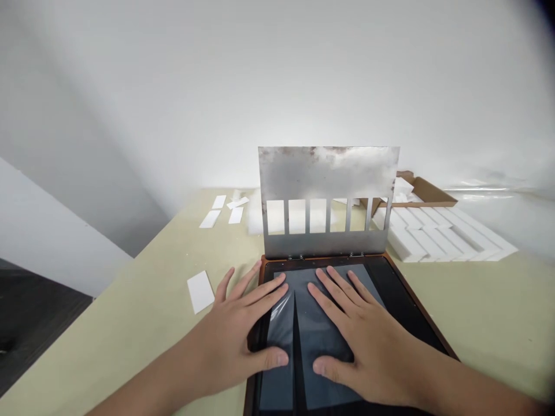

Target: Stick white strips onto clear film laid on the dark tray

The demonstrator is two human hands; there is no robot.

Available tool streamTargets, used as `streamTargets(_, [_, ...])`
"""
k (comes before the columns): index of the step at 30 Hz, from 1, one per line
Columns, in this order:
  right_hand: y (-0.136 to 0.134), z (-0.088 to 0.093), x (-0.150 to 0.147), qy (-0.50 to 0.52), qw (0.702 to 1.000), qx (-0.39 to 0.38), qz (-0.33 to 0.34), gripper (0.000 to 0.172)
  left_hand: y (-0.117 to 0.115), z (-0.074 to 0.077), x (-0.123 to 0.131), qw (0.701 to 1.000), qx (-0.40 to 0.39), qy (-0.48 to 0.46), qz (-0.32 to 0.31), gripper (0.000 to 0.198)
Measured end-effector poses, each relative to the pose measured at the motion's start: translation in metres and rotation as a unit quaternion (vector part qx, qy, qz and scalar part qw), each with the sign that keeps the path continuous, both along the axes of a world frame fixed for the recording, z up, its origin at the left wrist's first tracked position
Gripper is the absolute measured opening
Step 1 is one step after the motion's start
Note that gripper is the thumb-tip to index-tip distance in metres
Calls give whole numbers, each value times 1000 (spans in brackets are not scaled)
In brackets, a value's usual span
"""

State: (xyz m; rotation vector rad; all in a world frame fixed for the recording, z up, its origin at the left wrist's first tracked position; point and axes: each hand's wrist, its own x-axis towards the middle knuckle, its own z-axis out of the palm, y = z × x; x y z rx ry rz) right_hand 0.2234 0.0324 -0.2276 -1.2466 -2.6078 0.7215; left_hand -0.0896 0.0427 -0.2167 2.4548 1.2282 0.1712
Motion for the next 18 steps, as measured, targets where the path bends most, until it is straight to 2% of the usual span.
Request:
streamTargets(5, [-1, -1, 2, 14, 1000, -9, -5, 100, -3, 1, -8, 999, 41, 2, -3, 113])
streamTargets(8, [-3, 4, 2, 8, 1000, -23, -20, 107, -5, 1, -10, 999, 49, 2, -9, 118])
streamTargets(10, [-3, 11, 5, 8, 999, -26, -35, 107, -5, 2, -10, 998, 58, -2, -8, 112])
streamTargets(15, [-2, 25, 23, 22, 999, 14, -24, 82, -7, 11, 8, 992, 115, -36, 35, 79])
streamTargets(18, [-1, 18, 30, 22, 1000, -3, -12, 85, -7, 20, 33, 996, 83, -28, 10, 87])
